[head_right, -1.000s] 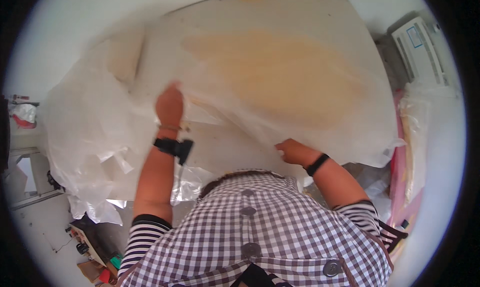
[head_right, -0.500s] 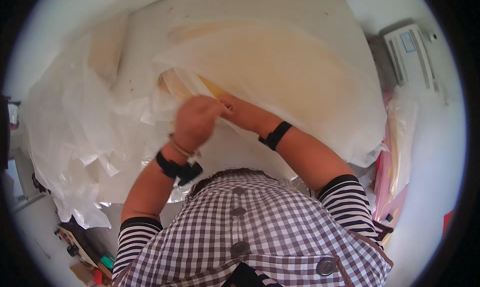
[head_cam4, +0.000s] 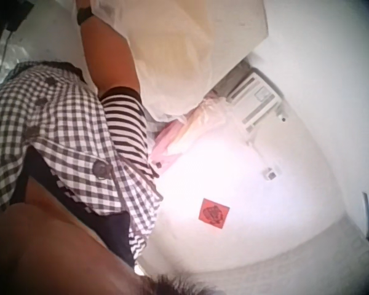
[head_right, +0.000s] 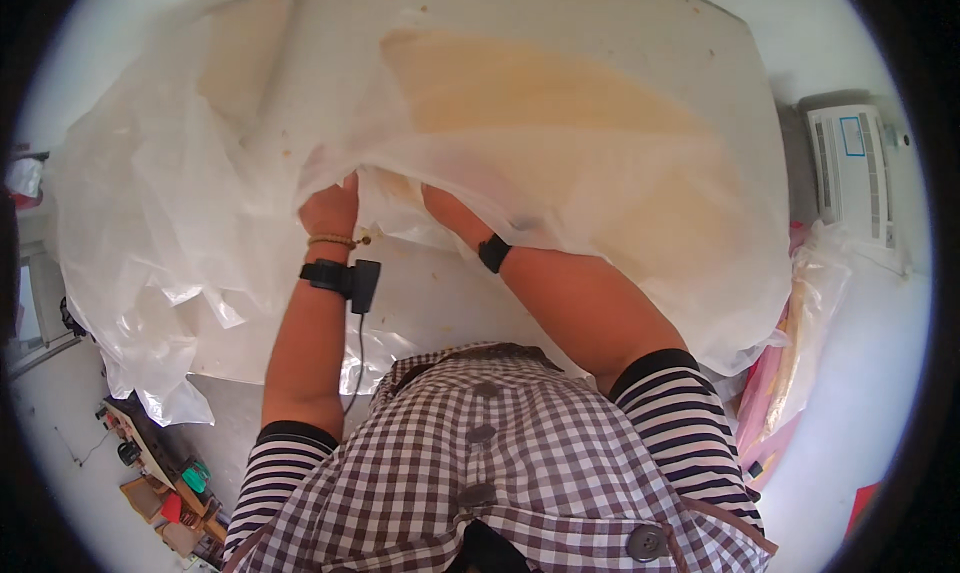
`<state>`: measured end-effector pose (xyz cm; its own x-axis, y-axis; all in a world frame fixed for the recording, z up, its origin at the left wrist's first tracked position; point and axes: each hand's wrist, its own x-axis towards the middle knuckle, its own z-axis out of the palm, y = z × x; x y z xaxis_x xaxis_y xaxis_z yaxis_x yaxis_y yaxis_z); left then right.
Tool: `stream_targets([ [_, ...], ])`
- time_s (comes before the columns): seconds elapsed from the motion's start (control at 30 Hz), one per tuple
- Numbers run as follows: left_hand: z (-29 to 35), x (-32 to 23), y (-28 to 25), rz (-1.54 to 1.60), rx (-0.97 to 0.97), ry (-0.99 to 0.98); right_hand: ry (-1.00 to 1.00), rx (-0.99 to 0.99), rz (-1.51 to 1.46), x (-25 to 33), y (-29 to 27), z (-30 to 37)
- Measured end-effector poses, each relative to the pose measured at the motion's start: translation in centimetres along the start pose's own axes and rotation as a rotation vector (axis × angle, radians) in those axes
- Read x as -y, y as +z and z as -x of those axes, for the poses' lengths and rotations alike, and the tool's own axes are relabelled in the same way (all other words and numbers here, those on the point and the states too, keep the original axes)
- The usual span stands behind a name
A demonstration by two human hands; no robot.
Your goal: Folding and stacking thin, flexible bean curd sheets on a work table.
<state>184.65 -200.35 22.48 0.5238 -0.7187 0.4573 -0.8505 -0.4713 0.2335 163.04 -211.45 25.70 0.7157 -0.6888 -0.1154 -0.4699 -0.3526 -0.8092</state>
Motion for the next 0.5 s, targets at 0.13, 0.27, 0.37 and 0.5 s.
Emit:
stream_targets([
  [0.13, -6.5, 2.1, -2.1, -0.105, 0.213, 0.28, -0.628, -0.176, 0.022, 0.4, -4.4, -0.8],
  [0.27, -13.4, 0.2, -7.9, -0.211, 0.415, 0.17, -0.095, 0.125, -0.104, 6.6, -9.2, 2.2],
  [0.37, -12.3, -1.5, -12.2, 0.322, 0.059, 0.129, 0.141, 0.473, -0.421, 11.0, -11.7, 6.4],
  [0.5, -4.3, -1.3, -13.4, 0.199, -0.251, 0.016, -0.178, 0.946, -0.433, 12.2, -9.7, 11.0],
])
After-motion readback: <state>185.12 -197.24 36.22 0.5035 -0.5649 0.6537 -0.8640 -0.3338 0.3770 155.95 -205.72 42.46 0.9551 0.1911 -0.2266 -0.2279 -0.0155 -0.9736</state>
